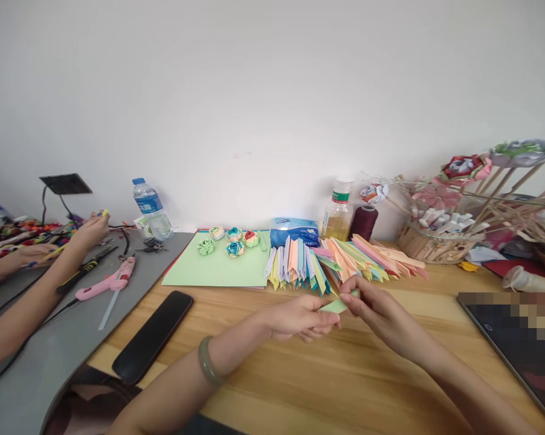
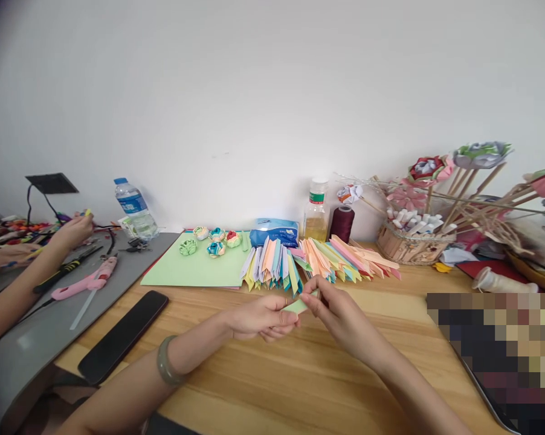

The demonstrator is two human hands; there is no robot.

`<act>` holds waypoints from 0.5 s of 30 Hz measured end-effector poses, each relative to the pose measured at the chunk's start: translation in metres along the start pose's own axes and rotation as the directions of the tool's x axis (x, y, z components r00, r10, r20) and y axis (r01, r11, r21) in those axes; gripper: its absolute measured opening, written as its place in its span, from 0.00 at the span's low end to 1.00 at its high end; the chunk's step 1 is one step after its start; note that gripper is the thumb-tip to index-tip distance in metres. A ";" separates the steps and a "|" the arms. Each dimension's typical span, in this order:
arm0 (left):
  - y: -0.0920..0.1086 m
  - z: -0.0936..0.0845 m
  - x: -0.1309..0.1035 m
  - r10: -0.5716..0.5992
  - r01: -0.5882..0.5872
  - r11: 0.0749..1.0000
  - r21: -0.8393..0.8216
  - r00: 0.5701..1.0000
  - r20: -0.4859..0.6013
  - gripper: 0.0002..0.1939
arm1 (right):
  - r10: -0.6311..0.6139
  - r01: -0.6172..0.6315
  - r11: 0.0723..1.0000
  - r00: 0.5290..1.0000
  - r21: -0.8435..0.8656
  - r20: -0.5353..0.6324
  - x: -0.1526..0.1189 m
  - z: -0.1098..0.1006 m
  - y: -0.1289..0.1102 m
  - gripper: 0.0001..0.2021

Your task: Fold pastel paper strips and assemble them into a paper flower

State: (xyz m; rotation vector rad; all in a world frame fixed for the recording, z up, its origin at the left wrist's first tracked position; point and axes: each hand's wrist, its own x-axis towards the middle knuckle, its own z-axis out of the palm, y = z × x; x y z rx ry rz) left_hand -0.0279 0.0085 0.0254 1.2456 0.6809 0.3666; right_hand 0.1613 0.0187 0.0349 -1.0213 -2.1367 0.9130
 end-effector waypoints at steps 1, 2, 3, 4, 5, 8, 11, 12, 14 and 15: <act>0.001 0.000 0.000 0.018 -0.007 0.988 0.154 0.998 -0.066 0.15 | -0.006 0.007 1.000 0.999 -0.030 0.042 0.000 -0.003 0.001 0.11; 0.001 0.001 -0.001 0.054 -0.008 0.945 0.327 0.990 -0.132 0.15 | -0.017 0.024 0.997 0.996 -0.078 0.083 -0.001 -0.005 0.002 0.10; 0.001 0.002 -0.002 0.106 0.002 0.868 0.497 0.976 -0.189 0.14 | -0.040 0.057 0.987 0.993 -0.148 0.115 -0.003 -0.007 0.003 0.09; 0.001 0.003 -0.002 0.166 0.018 0.766 0.642 0.960 -0.225 0.14 | -0.078 0.107 0.965 0.989 -0.238 0.128 -0.004 -0.007 0.003 0.08; 0.000 0.004 -0.003 0.221 0.034 0.658 0.752 0.946 -0.236 0.14 | -0.129 0.165 0.926 0.983 -0.339 0.128 -0.007 -0.006 0.003 0.08; -0.006 0.008 -0.004 0.299 0.063 0.412 0.909 0.933 -0.200 0.16 | -0.269 0.305 0.760 0.952 -0.574 0.149 -0.017 0.004 0.006 0.11; -0.013 0.012 -0.001 0.315 0.079 0.298 0.951 0.933 -0.176 0.16 | -0.301 0.340 0.680 0.937 -0.649 0.175 -0.029 0.018 0.010 0.14; -0.016 0.013 0.000 0.317 0.087 0.279 0.956 0.932 -0.177 0.16 | -0.297 0.333 0.671 0.939 -0.662 0.171 -0.033 0.021 0.011 0.15; -0.020 0.015 0.003 0.333 0.086 0.260 0.962 0.927 -0.172 0.16 | -0.296 0.321 0.667 0.942 -0.672 0.156 -0.041 0.026 0.014 0.16; -0.021 0.015 0.004 0.351 0.082 0.258 0.963 0.921 -0.172 0.16 | -0.300 0.317 0.668 0.943 -0.673 0.146 -0.044 0.027 0.015 0.17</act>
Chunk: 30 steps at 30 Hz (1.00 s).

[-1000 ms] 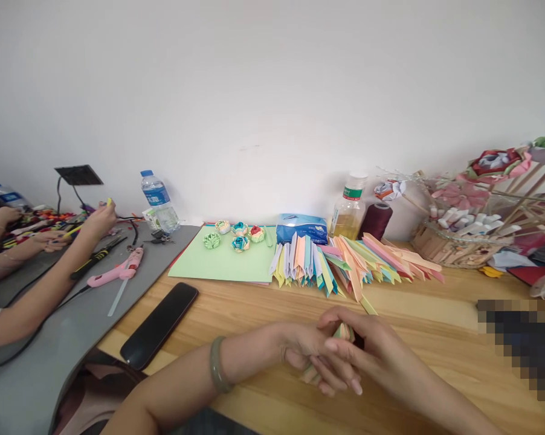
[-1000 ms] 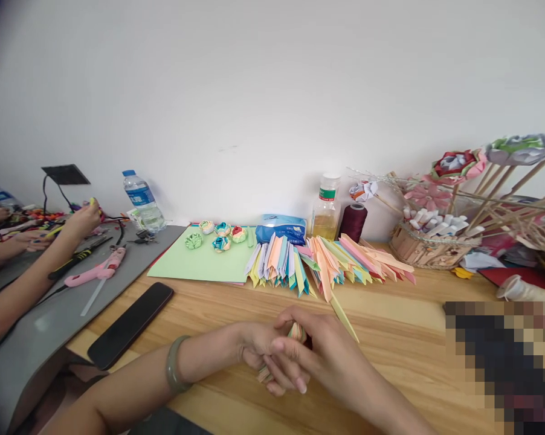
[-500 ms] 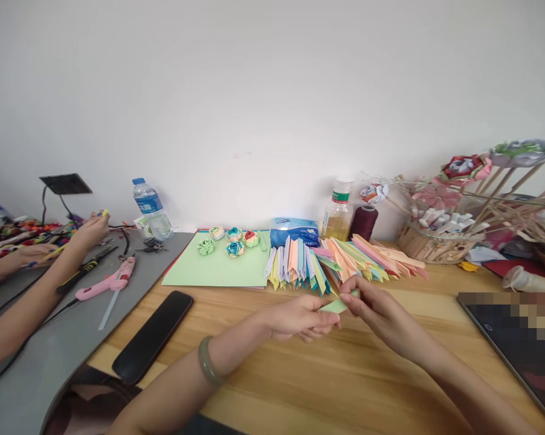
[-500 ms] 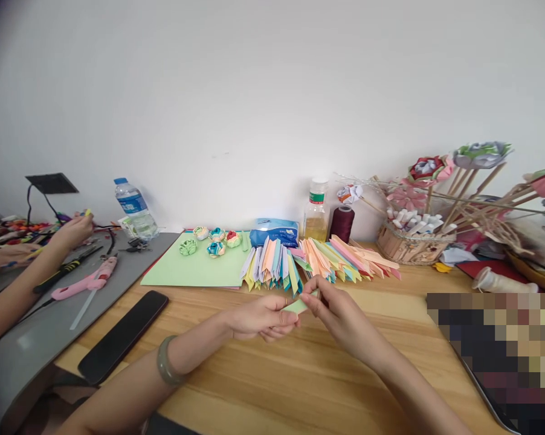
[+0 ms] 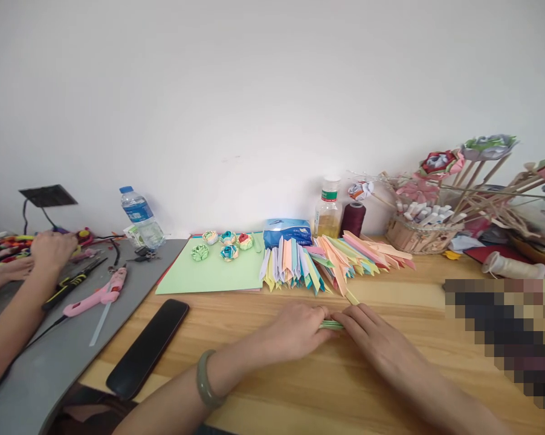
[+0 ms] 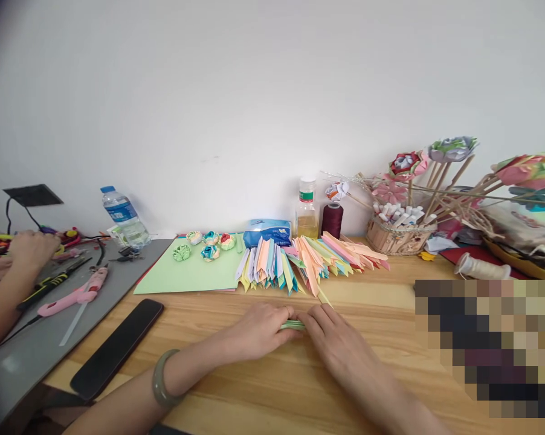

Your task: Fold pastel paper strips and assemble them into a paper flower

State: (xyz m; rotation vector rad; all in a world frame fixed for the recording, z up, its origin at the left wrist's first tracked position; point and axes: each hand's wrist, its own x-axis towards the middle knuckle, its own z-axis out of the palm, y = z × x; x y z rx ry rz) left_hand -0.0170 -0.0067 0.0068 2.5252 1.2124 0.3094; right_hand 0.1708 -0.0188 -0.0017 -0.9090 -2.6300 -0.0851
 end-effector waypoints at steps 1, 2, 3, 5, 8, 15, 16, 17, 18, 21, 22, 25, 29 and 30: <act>-0.001 0.001 0.000 0.000 0.000 1.000 -0.004 1.000 -0.023 0.16 | 0.001 -0.001 1.000 1.000 -0.001 -0.018 -0.003 0.001 0.000 0.17; -0.002 0.000 0.001 -0.003 0.002 1.000 -0.017 0.999 -0.045 0.16 | 0.005 -0.005 1.000 0.999 -0.001 -0.035 -0.006 0.001 -0.001 0.18; -0.005 -0.001 0.001 -0.010 0.008 0.999 -0.038 0.998 -0.056 0.18 | 0.012 -0.012 1.000 0.999 -0.002 -0.049 -0.008 0.002 -0.001 0.18; -0.010 -0.006 0.002 -0.018 0.015 0.992 -0.125 1.000 -0.022 0.27 | 0.037 -0.036 0.999 0.998 0.005 -0.058 -0.012 0.003 -0.001 0.18; -0.013 -0.016 0.003 0.017 0.022 0.956 -0.291 0.992 0.129 0.39 | 0.110 -0.109 0.994 0.994 0.034 -0.025 -0.017 0.006 -0.003 0.15; 0.012 -0.012 -0.010 -0.137 0.156 0.830 -0.536 0.988 0.076 0.35 | 0.168 -0.169 0.986 0.984 -0.009 -0.062 -0.021 0.009 -0.009 0.13; 0.017 -0.007 -0.012 -0.147 0.127 0.825 -0.551 0.989 0.007 0.36 | 0.164 -0.165 0.986 0.983 -0.004 -0.079 -0.021 0.009 -0.008 0.13; 0.020 -0.001 -0.014 -0.151 0.101 0.824 -0.558 0.988 -0.043 0.38 | 0.164 -0.164 0.986 0.982 0.009 -0.092 -0.021 0.010 -0.008 0.13; 0.024 0.004 -0.015 -0.159 0.093 0.818 -0.568 0.985 -0.067 0.39 | 0.170 -0.167 0.985 0.981 0.031 -0.097 -0.021 0.012 -0.007 0.13; 0.033 0.019 -0.013 -0.183 0.083 0.796 -0.599 0.977 -0.108 0.41 | 0.213 -0.204 0.972 0.974 0.113 -0.076 -0.024 0.020 -0.004 0.14; 0.035 0.023 -0.010 -0.202 0.087 0.785 -0.613 0.972 -0.121 0.41 | 0.230 -0.219 0.966 0.971 0.136 -0.070 -0.026 0.024 -0.003 0.14; 0.042 0.032 0.001 -0.288 0.121 0.747 -0.654 0.945 -0.153 0.40 | 0.250 -0.237 0.956 0.967 0.174 -0.057 -0.032 0.034 0.002 0.16; 0.043 0.038 0.012 -0.381 0.174 0.741 -0.649 0.904 -0.193 0.38 | 0.203 -0.188 0.962 0.978 0.197 -0.056 -0.037 0.038 0.006 0.19; 0.041 0.038 0.012 -0.390 0.179 0.744 -0.644 0.899 -0.201 0.37 | 0.184 -0.169 0.967 0.980 0.192 -0.068 -0.038 0.037 0.006 0.19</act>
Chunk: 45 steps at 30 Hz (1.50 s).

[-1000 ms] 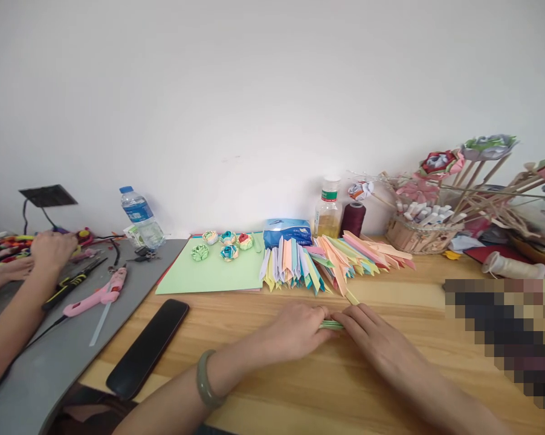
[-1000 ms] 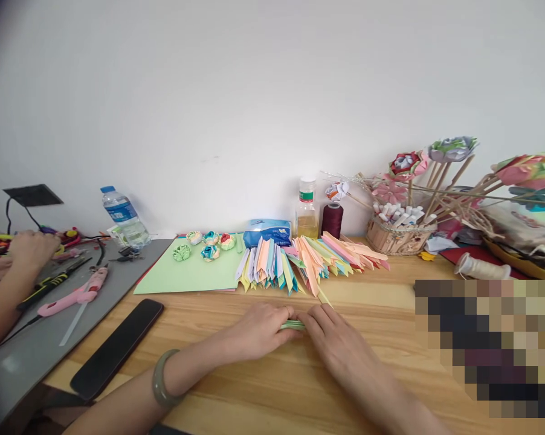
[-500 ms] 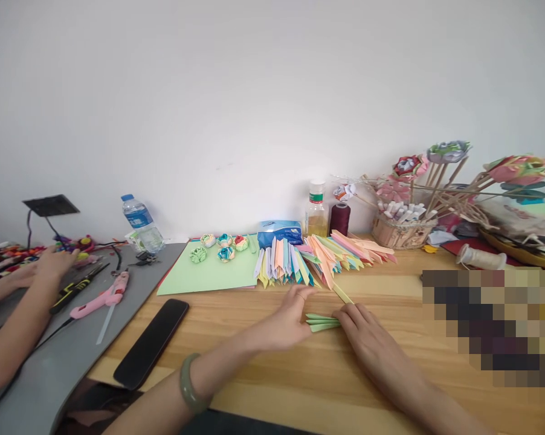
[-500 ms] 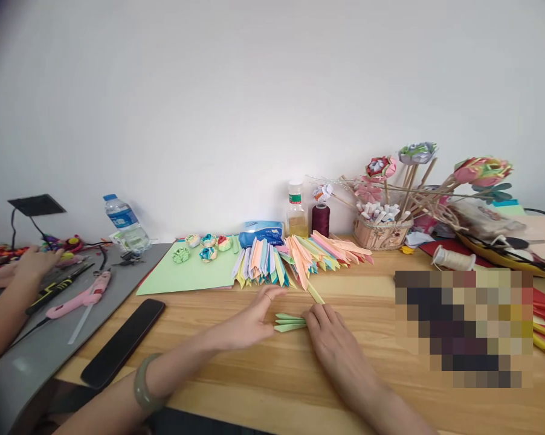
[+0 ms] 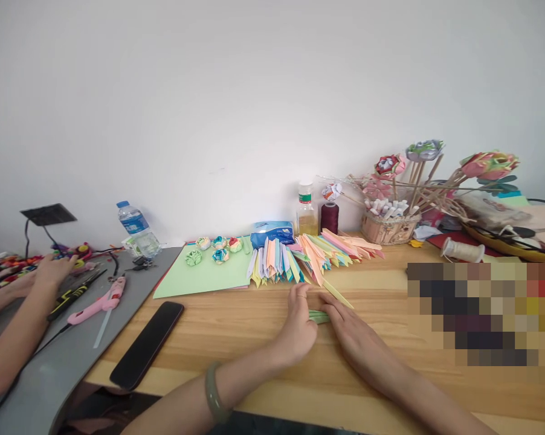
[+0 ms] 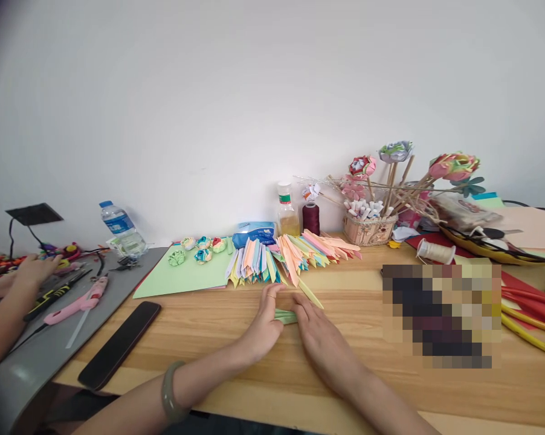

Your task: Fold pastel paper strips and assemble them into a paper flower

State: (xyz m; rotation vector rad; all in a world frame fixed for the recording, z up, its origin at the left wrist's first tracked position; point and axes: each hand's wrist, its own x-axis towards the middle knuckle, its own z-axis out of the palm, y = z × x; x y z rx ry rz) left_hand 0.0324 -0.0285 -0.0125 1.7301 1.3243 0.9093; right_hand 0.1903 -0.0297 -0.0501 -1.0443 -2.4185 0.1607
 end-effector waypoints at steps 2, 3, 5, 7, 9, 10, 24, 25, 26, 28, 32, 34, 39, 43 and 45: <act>-0.003 -0.004 0.001 0.009 -0.009 1.000 0.002 1.000 0.014 0.35 | -0.041 0.041 0.999 0.999 -0.024 -0.021 -0.001 -0.001 0.000 0.20; -0.005 -0.007 0.000 0.018 -0.018 1.000 -0.001 0.999 0.042 0.34 | -0.058 0.057 0.998 0.998 -0.038 -0.026 -0.001 -0.001 0.000 0.21; -0.008 -0.013 -0.001 0.060 -0.061 0.998 0.003 0.989 0.136 0.32 | -0.069 0.068 0.996 0.997 -0.052 -0.028 -0.001 -0.002 0.000 0.21; -0.008 -0.018 -0.003 0.121 -0.137 0.989 0.052 0.964 0.237 0.28 | -0.051 0.050 0.997 0.999 -0.051 -0.015 0.000 -0.002 -0.002 0.21; -0.007 -0.020 -0.006 0.168 -0.217 0.966 0.142 0.941 0.294 0.25 | -0.010 0.011 0.999 1.000 -0.053 0.013 0.003 -0.004 -0.004 0.19; -0.007 -0.019 -0.007 0.180 -0.243 0.951 0.189 0.937 0.301 0.24 | 0.014 -0.012 0.998 1.000 -0.054 0.028 0.004 -0.006 -0.006 0.18; 0.008 -0.023 -0.004 0.126 -0.173 0.834 0.523 0.984 0.124 0.14 | -0.052 0.054 0.996 0.998 -0.070 0.028 0.032 -0.047 -0.009 0.12; 0.011 -0.025 0.000 0.085 -0.121 0.874 0.470 0.992 0.096 0.13 | 0.009 -0.009 1.000 1.000 0.012 0.023 0.038 -0.054 -0.006 0.10; 0.013 -0.027 0.005 0.045 -0.067 0.928 0.367 0.997 0.069 0.11 | 0.098 -0.097 0.988 0.995 0.119 -0.001 0.045 -0.061 -0.003 0.09; 0.018 -0.029 0.015 -0.006 0.006 1.000 0.001 0.995 0.103 0.09 | 0.233 -0.220 0.903 0.973 0.369 0.010 0.058 -0.071 0.002 0.15; 0.025 -0.024 0.026 0.012 0.097 0.826 -0.555 0.982 0.189 0.15 | 0.208 -0.287 0.647 0.958 0.706 0.199 0.076 -0.077 -0.001 0.25; 0.027 -0.022 0.027 0.010 0.122 0.774 -0.622 0.979 0.205 0.18 | 0.225 -0.312 0.565 0.949 0.764 0.221 0.082 -0.077 -0.004 0.22; 0.025 -0.027 0.033 0.013 0.151 0.779 -0.609 0.966 0.257 0.16 | 0.167 -0.265 0.591 0.964 0.762 0.205 0.086 -0.076 -0.008 0.15; 0.022 -0.036 0.040 0.049 0.185 0.772 -0.608 0.936 0.347 0.14 | 0.192 -0.273 0.638 0.962 0.720 0.194 0.087 -0.073 -0.011 0.16; 0.020 -0.039 0.041 0.059 0.200 0.776 -0.599 0.922 0.384 0.16 | 0.196 -0.283 0.613 0.959 0.738 0.206 0.088 -0.071 -0.012 0.16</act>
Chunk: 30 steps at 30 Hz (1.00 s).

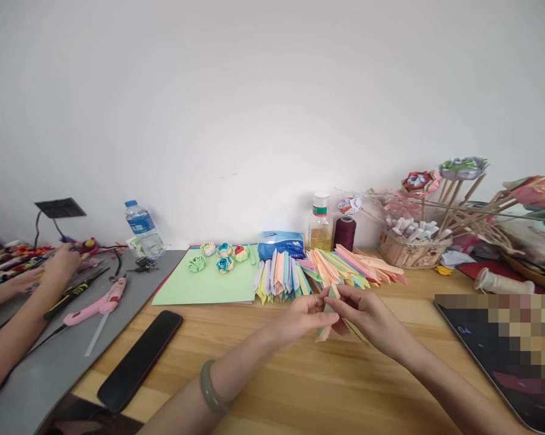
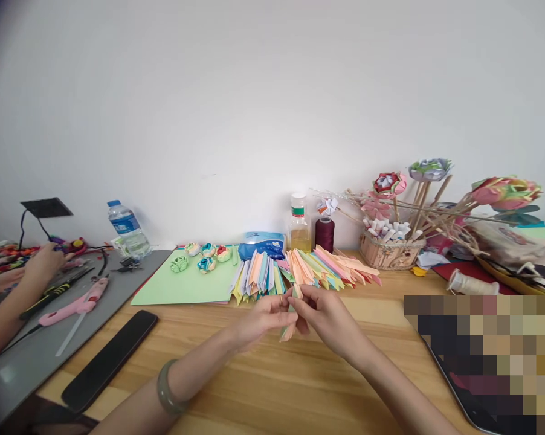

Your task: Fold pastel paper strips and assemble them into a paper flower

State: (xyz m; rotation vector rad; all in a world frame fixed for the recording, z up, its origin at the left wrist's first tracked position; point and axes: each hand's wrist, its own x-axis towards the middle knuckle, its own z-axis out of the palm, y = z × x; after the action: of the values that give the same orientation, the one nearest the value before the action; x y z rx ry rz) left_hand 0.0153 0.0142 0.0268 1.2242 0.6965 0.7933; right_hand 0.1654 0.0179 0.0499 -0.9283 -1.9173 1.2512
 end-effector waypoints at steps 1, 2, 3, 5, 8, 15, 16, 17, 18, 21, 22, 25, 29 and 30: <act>0.000 -0.001 0.000 -0.010 0.010 1.000 0.005 1.000 0.014 0.16 | 0.009 -0.010 0.999 1.000 0.031 0.020 0.001 0.001 0.001 0.16; -0.001 -0.001 -0.001 -0.020 0.020 1.000 -0.010 0.999 0.026 0.17 | 0.019 -0.021 0.998 0.999 0.065 0.038 0.002 0.001 0.004 0.16; -0.002 -0.001 -0.001 -0.031 0.033 0.998 -0.058 0.999 0.035 0.18 | 0.026 -0.030 0.995 0.999 0.091 0.042 0.002 0.001 0.006 0.15; -0.003 0.000 -0.004 -0.058 0.072 0.969 -0.236 0.996 0.063 0.18 | 0.003 -0.001 0.996 1.000 0.095 -0.016 0.001 0.000 0.012 0.21; -0.004 0.001 -0.007 -0.089 0.124 0.875 -0.468 0.991 0.096 0.16 | -0.160 0.151 0.985 0.981 -0.089 -0.107 -0.006 0.000 0.017 0.38; -0.010 0.002 -0.009 -0.045 0.114 0.736 -0.667 0.992 0.119 0.09 | -0.249 0.260 0.878 0.965 -0.403 0.079 -0.016 0.012 0.015 0.54; -0.010 0.003 -0.009 -0.040 0.111 0.724 -0.681 0.992 0.120 0.08 | -0.227 0.236 0.896 0.971 -0.376 0.070 -0.015 0.013 0.017 0.52; -0.011 0.003 -0.008 -0.033 0.106 0.715 -0.691 0.993 0.117 0.08 | -0.202 0.209 0.917 0.978 -0.340 0.058 -0.014 0.014 0.019 0.49; -0.011 0.004 -0.008 -0.030 0.101 0.707 -0.700 0.993 0.114 0.08 | -0.177 0.183 0.937 0.983 -0.296 0.046 -0.013 0.015 0.022 0.47; -0.011 0.005 -0.009 -0.029 0.105 0.684 -0.722 0.993 0.117 0.09 | -0.123 0.127 0.978 0.992 -0.168 0.037 -0.012 0.016 0.028 0.44; -0.011 0.006 -0.009 -0.034 0.111 0.674 -0.730 0.992 0.120 0.09 | -0.109 0.114 0.983 0.993 -0.143 0.040 -0.012 0.016 0.029 0.43; -0.012 0.007 -0.010 -0.061 0.129 0.652 -0.747 0.991 0.118 0.09 | -0.113 0.118 0.986 0.993 -0.120 0.046 -0.014 0.017 0.030 0.44; -0.011 0.010 -0.010 -0.067 0.120 0.632 -0.766 0.993 0.100 0.07 | -0.157 0.158 0.966 0.987 -0.203 0.021 -0.014 0.021 0.026 0.46; -0.011 0.010 -0.010 -0.062 0.114 0.632 -0.767 0.993 0.097 0.08 | -0.165 0.162 0.959 0.986 -0.231 0.007 -0.014 0.022 0.025 0.45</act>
State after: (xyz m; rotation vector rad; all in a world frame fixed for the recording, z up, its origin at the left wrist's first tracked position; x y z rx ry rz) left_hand 0.0197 -0.0011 0.0185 0.4070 0.2823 0.8384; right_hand 0.1600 0.0036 0.0178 -0.8687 -2.1146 0.9391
